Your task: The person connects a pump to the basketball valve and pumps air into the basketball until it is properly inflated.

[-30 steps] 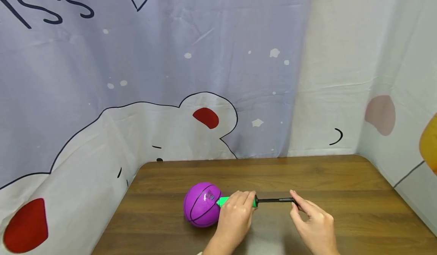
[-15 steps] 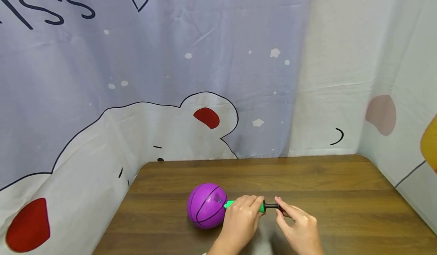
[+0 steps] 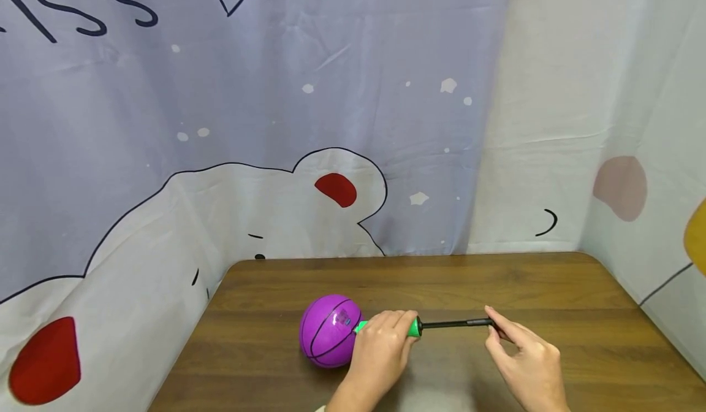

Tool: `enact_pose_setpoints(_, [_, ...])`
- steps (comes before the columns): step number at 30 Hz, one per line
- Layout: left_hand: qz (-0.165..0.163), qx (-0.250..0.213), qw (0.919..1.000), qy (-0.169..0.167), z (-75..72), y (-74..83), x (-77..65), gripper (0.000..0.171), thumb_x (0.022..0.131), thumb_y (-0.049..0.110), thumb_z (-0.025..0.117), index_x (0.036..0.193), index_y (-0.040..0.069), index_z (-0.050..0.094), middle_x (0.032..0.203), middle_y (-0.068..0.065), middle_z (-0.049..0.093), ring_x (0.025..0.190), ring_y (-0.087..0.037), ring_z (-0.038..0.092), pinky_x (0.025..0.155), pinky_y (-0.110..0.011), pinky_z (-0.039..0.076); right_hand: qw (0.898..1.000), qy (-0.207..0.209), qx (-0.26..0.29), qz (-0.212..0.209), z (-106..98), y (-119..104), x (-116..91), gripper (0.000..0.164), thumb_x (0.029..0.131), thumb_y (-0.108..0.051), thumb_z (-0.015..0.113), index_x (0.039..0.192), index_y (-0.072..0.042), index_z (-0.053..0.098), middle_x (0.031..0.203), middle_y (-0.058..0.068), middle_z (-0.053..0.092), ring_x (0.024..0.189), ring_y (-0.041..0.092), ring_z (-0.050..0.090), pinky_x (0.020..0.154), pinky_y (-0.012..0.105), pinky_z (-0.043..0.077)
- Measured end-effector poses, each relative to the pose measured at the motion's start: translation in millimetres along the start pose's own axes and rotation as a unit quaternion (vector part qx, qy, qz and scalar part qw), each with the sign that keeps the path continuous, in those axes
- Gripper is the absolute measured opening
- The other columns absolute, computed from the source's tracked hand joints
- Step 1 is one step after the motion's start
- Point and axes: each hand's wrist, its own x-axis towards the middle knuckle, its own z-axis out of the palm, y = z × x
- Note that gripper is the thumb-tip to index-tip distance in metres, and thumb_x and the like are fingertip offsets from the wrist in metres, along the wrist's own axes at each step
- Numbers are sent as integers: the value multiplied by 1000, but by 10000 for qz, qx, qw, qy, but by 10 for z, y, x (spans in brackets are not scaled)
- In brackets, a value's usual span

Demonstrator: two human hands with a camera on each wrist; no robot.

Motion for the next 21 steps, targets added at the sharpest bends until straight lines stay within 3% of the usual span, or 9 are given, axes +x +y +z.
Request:
enact_pose_setpoints(6, [87,138,9998,99,10,19,8,43,75,27,87,113,14,73,102,4,75,90,-11,70,85,-25,57,9999,95,-52,-24,23,2,-18,37,70,2,72,105,-10,81,89,3,78,75,-6,68,71,3,49])
enact_pose_setpoints(13, [154,200,9991,333,50,118,28,47,72,30,90,112,11,75,101,1,76,87,-12,70,84,-24,58,9979,483,224,-361,227,-157,-76,32,75,-3,64,103,-3,80,95,8,78,72,14,75,75,5,51])
enact_pose_setpoints(17, [179,231,9990,350,70,173,33,46,69,30,91,108,11,76,99,1,76,85,-12,71,83,-24,58,9980,218,438,-398,347,-312,-140,31,75,2,65,104,1,78,95,11,78,74,25,75,76,6,52])
enact_pose_setpoints(21, [256,238,9989,297,73,209,28,45,69,30,92,107,11,77,98,1,76,86,-11,72,82,-24,59,9974,-114,580,-418,414,-407,-185,33,74,6,68,105,2,77,96,11,77,78,27,76,76,9,54])
